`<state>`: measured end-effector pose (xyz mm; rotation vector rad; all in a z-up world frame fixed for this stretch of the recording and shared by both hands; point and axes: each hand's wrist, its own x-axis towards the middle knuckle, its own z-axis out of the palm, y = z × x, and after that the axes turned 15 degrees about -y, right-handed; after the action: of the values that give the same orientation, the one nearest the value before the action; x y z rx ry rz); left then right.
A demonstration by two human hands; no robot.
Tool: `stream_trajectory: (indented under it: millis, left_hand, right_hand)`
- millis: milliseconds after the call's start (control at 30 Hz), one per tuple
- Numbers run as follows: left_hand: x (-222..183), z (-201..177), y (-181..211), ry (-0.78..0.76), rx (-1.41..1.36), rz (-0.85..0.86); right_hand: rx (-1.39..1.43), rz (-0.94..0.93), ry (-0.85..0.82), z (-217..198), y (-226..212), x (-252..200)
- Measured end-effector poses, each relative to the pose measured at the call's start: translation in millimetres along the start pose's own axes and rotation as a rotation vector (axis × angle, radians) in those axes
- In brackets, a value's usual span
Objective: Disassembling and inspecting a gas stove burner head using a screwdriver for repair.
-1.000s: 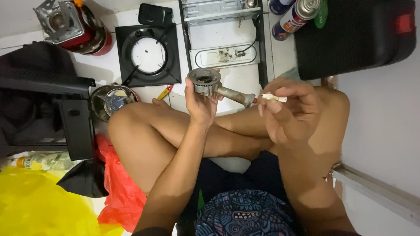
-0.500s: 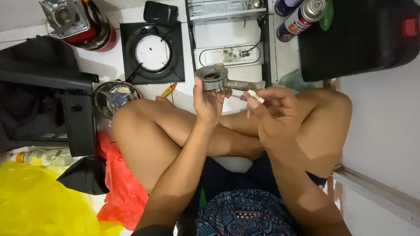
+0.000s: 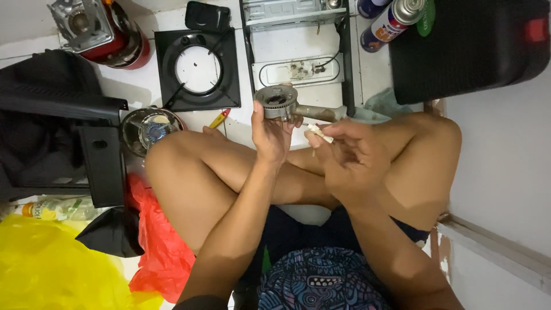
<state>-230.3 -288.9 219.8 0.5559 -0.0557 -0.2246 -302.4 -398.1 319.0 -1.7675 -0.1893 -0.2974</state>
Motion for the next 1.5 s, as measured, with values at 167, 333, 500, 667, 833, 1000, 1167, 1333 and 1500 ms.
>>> stream_trajectory:
  millis: [167, 333, 500, 667, 833, 1000, 1167, 1333, 1500]
  left_hand:
    - [0, 8, 7, -0.017, 0.000, 0.014]
    - [-1, 6, 4, -0.025, 0.003, 0.022]
    - [-2, 7, 5, -0.061, 0.034, 0.013]
    - [-2, 10, 7, -0.067, 0.035, 0.021]
    - [-2, 9, 8, -0.084, 0.026, 0.030]
    - [-3, 0, -1, -0.102, 0.039, 0.026]
    - [-5, -1, -10, -0.088, 0.003, 0.013]
    - [-9, 4, -12, -0.044, -0.037, -0.029]
    - [-10, -2, -19, -0.052, -0.041, -0.023]
  right_hand:
    - [0.043, -0.139, -0.050, 2, -4, 10]
    - [0.116, -0.204, -0.073, 3, -6, 15]
    - [0.125, -0.269, -0.096, 1, -10, 19]
    - [0.099, -0.300, -0.076, 0, -4, 19]
    - [0.036, -0.296, -0.095, 0, -1, 17]
    - [0.043, -0.071, 0.023, 6, 35, -6]
    - [0.142, 0.093, 0.099, 16, 46, -16]
    - [0.064, 0.014, 0.132, 23, 48, -9]
    - [-0.107, -0.036, 0.199, 25, 49, -5]
